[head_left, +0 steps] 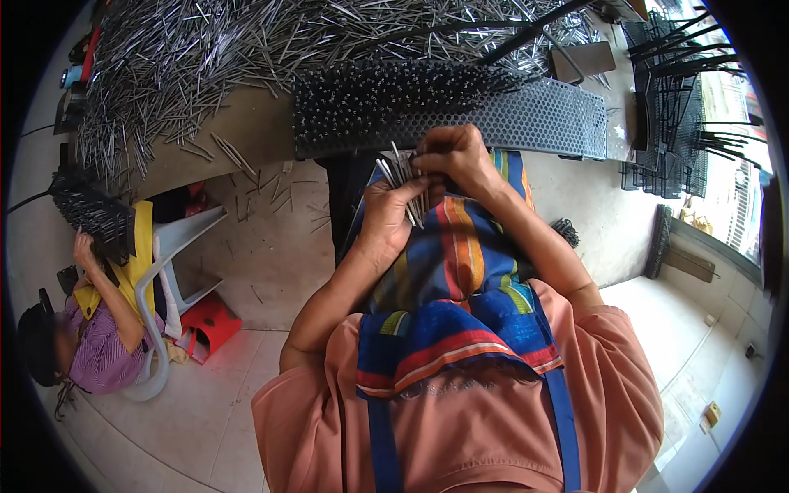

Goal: Bundling and organizing thin metal spokes at a workbench.

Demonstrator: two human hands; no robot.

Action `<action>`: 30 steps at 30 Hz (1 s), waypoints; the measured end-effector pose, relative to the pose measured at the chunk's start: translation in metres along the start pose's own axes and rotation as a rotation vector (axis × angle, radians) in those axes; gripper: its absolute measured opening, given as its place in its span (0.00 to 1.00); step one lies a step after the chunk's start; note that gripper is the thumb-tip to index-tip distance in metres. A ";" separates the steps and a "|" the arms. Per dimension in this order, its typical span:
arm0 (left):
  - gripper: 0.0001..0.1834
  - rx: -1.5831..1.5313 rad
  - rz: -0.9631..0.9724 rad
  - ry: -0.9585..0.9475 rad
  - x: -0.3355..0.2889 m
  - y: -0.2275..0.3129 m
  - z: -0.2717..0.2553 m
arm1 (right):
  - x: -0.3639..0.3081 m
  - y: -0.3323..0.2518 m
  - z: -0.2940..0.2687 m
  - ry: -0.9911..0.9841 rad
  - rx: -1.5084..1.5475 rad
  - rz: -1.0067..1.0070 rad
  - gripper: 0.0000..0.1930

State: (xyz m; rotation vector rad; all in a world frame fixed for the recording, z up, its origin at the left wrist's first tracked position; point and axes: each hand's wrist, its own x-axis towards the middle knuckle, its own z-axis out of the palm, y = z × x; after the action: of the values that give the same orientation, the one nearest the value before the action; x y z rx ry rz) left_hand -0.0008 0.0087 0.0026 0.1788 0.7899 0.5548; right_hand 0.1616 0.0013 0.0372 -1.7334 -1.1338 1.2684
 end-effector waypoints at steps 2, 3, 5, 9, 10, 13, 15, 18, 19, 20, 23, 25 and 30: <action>0.12 0.058 0.022 0.041 -0.002 0.000 0.006 | 0.000 0.005 -0.002 -0.038 0.454 0.223 0.03; 0.12 0.059 0.024 0.042 -0.003 0.000 0.006 | 0.000 0.005 -0.011 -0.093 0.429 0.271 0.02; 0.11 -0.010 -0.016 0.103 -0.005 0.001 0.005 | -0.002 0.006 -0.008 0.049 0.446 0.159 0.02; 0.12 0.222 -0.088 0.129 -0.008 -0.009 -0.017 | 0.003 -0.005 -0.005 0.433 0.410 -0.193 0.03; 0.13 0.293 -0.054 0.059 -0.007 -0.013 -0.021 | 0.007 -0.008 -0.006 0.545 0.325 -0.335 0.04; 0.13 0.412 0.028 -0.011 -0.004 -0.022 -0.025 | 0.024 0.003 -0.006 0.564 0.168 -0.489 0.05; 0.14 0.459 0.074 -0.011 -0.004 -0.021 -0.023 | 0.027 0.007 -0.006 0.557 0.084 -0.570 0.06; 0.13 0.309 0.061 -0.010 -0.012 -0.010 -0.008 | 0.025 0.006 -0.008 0.549 0.046 -0.556 0.06; 0.13 0.303 0.076 0.017 -0.011 -0.009 -0.004 | 0.025 0.005 -0.008 0.548 0.045 -0.558 0.06; 0.13 0.297 0.091 0.045 -0.010 -0.008 -0.001 | 0.024 0.004 -0.007 0.552 0.057 -0.549 0.06; 0.09 0.227 0.054 0.092 -0.002 -0.004 0.005 | 0.025 0.000 -0.006 0.563 0.038 -0.546 0.06; 0.09 0.205 0.029 0.117 0.004 -0.004 0.003 | 0.025 -0.001 -0.005 0.569 0.008 -0.551 0.06; 0.08 0.191 0.017 0.149 0.008 -0.007 0.003 | 0.026 0.003 -0.004 0.584 -0.036 -0.542 0.06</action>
State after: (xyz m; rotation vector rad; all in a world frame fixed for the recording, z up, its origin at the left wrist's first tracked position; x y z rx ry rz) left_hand 0.0087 0.0077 -0.0030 0.3226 0.9879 0.5125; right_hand 0.1695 0.0240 0.0264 -1.5210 -1.1515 0.3794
